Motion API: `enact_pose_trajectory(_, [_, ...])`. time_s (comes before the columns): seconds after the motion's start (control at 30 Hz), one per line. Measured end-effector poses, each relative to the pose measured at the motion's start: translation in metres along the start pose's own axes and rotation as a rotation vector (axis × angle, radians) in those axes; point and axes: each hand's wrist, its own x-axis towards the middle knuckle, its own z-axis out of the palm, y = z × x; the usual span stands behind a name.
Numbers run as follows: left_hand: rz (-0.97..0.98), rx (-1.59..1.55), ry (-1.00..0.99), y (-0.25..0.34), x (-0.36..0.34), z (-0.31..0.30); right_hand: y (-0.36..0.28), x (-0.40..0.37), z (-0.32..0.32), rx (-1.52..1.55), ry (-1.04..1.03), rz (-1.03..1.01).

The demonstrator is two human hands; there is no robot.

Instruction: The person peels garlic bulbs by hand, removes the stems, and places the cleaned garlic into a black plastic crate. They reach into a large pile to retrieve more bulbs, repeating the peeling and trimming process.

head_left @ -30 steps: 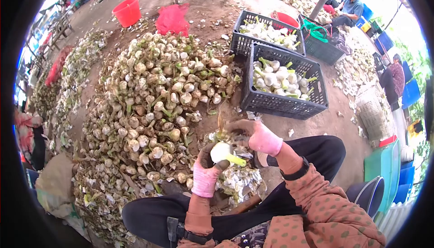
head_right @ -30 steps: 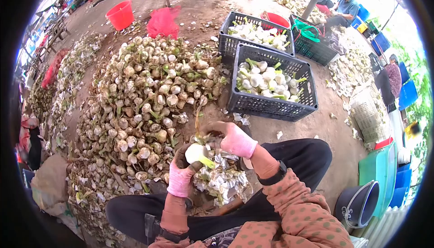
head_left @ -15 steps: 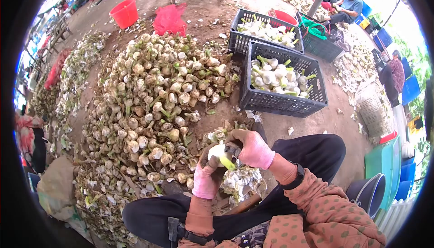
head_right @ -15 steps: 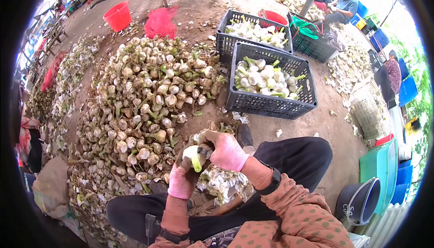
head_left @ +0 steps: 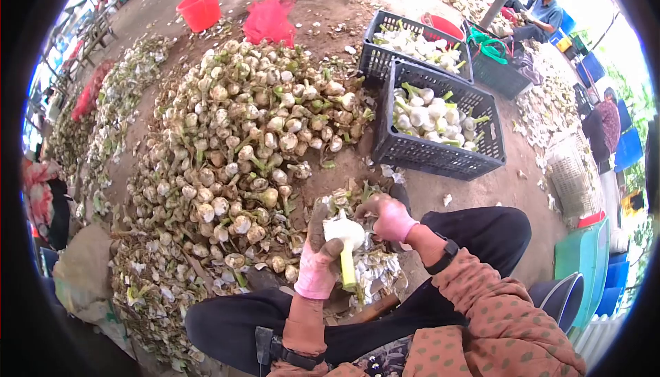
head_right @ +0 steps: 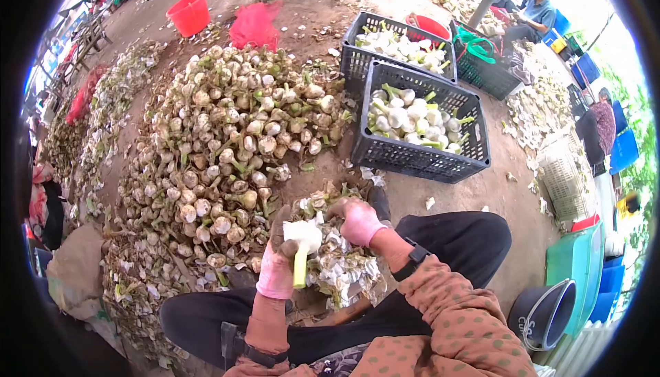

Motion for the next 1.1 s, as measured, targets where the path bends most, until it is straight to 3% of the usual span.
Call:
enact_pose_trajectory(0.07, [-0.04,0.0,0.041,0.004,0.002,0.005,-0.001,0.008,-0.017,0.518,-0.015,0.159])
enact_pose_trajectory(0.1, [0.036,0.137,0.079,0.002,0.006,0.004,-0.005,0.008,-0.023,0.52,-0.015,0.159])
enact_pose_trajectory(0.17, [0.208,0.322,0.105,-0.007,0.017,-0.003,-0.038,0.002,-0.048,1.004,-0.063,0.148])
enact_pose_trajectory(0.2, [0.206,0.32,0.105,-0.012,0.018,-0.007,-0.037,0.002,-0.049,0.879,-0.11,0.016])
enact_pose_trajectory(0.27, [0.204,0.614,0.14,-0.015,0.019,-0.007,-0.056,0.001,-0.057,0.731,-0.11,-0.106])
enact_pose_trajectory(0.3, [0.172,0.543,0.162,-0.015,0.02,-0.004,-0.058,0.004,-0.052,0.723,-0.025,-0.198])
enact_pose_trajectory(0.33, [0.167,0.545,0.167,-0.014,0.019,-0.004,-0.06,0.005,-0.053,0.729,-0.028,-0.195])
enact_pose_trajectory(0.4, [0.138,0.831,0.17,-0.011,0.019,-0.004,-0.065,0.01,-0.063,0.494,-0.246,-0.084])
enact_pose_trajectory(0.47, [0.064,0.888,0.127,-0.008,0.018,-0.002,-0.055,0.016,-0.055,0.488,-0.21,-0.078])
enact_pose_trajectory(0.53, [0.054,0.664,-0.012,-0.018,0.019,-0.005,-0.034,0.026,-0.044,0.079,-0.196,-0.031])
enact_pose_trajectory(0.6, [0.095,0.584,-0.023,-0.009,0.019,0.006,-0.002,0.03,-0.03,-0.057,-0.147,0.211])
enact_pose_trajectory(0.67, [0.045,0.448,0.08,-0.004,0.021,0.004,-0.004,0.015,-0.035,-0.047,0.013,0.068])
enact_pose_trajectory(0.73, [0.093,0.5,0.182,-0.009,0.026,-0.004,-0.014,0.004,-0.034,0.245,-0.078,-0.028])
enact_pose_trajectory(0.8, [0.053,0.407,0.281,-0.016,0.033,-0.005,-0.022,-0.003,-0.021,0.35,-0.076,-0.258])
enact_pose_trajectory(0.87, [0.097,0.4,0.283,-0.028,0.036,-0.013,-0.036,-0.01,-0.007,0.73,-0.141,-0.115])
enact_pose_trajectory(0.9, [0.143,0.393,0.289,-0.031,0.038,-0.017,-0.032,-0.007,0.002,0.813,-0.109,-0.004])
enact_pose_trajectory(0.93, [0.094,0.315,0.27,-0.029,0.037,-0.011,-0.018,-0.003,0.006,0.88,-0.015,-0.027])
enact_pose_trajectory(1.0, [0.11,0.198,0.253,-0.028,0.038,-0.01,-0.011,0.007,-0.015,1.376,0.059,0.299])
enact_pose_trajectory(1.07, [0.13,0.104,0.285,-0.028,0.04,-0.012,0.057,0.028,-0.019,1.991,0.309,0.28])
enact_pose_trajectory(1.1, [0.083,0.215,0.344,-0.028,0.038,-0.015,0.067,0.039,-0.043,2.059,0.446,0.213])
